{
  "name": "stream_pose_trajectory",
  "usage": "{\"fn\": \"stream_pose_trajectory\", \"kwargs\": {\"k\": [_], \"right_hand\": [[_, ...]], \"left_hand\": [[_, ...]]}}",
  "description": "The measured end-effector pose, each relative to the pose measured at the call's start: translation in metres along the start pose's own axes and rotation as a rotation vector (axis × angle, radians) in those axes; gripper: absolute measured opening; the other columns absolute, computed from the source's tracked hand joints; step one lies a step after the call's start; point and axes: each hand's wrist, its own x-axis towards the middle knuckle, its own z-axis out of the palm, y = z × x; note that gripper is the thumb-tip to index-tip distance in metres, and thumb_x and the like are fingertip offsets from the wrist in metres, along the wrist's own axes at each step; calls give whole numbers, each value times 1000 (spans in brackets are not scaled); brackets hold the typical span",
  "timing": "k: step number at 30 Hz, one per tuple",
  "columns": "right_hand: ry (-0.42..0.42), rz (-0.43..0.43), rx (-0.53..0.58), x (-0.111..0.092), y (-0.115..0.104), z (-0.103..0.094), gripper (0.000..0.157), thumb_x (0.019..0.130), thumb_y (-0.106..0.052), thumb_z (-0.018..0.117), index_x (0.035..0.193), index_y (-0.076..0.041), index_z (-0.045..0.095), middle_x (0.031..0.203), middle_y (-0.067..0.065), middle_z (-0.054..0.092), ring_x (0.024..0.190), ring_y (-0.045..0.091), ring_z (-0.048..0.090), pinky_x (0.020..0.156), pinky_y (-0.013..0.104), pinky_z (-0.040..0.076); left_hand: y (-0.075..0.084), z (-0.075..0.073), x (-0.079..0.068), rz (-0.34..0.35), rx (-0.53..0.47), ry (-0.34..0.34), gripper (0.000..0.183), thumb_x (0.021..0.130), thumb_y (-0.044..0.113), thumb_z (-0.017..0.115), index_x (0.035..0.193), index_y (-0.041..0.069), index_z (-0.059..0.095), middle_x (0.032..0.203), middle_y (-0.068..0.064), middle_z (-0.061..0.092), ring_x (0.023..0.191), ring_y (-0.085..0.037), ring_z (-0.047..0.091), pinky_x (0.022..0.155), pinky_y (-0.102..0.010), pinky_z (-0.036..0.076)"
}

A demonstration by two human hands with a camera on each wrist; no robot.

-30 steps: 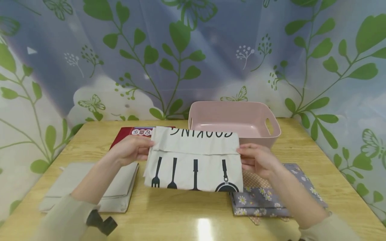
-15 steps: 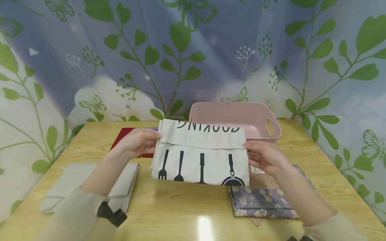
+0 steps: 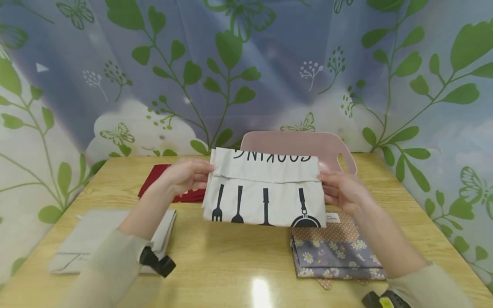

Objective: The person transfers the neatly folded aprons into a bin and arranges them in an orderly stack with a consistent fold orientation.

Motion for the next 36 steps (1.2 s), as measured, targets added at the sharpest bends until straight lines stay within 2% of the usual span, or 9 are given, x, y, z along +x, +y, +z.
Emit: {"fn": "stream_pose_trajectory", "kwargs": {"k": [11, 21, 26, 36], "right_hand": [[1, 13, -46, 14, -18, -13, 22, 94, -8, 51, 78, -14, 65, 78, -2, 69, 72, 10, 65, 65, 22, 53], [49, 30, -55, 24, -33, -15, 22, 93, -7, 53, 75, -13, 64, 74, 0, 68, 67, 11, 66, 60, 22, 53], [67, 39, -69, 27, -38, -16, 24, 94, -6, 52, 74, -13, 65, 73, 0, 68, 65, 11, 65, 59, 21, 52], [64, 53, -100, 35, -51, -19, 28, 94, -6, 51, 72, -11, 67, 72, 0, 68, 65, 10, 65, 60, 20, 52]], "left_hand": [[9, 12, 19, -9, -8, 42, 9, 86, 0, 58, 94, -3, 60, 78, -8, 65, 66, -17, 65, 60, -27, 55], [14, 17, 33, -43, -29, 82, 9, 86, 1, 59, 95, -2, 59, 88, -11, 62, 68, -17, 64, 62, -26, 55], [17, 20, 38, -38, -42, 97, 7, 86, 1, 59, 92, -1, 59, 85, -10, 62, 66, -17, 63, 60, -25, 55], [24, 23, 50, -47, -40, 140, 16, 86, 1, 61, 101, -3, 59, 88, -11, 62, 66, -17, 63, 61, -26, 55]]}}
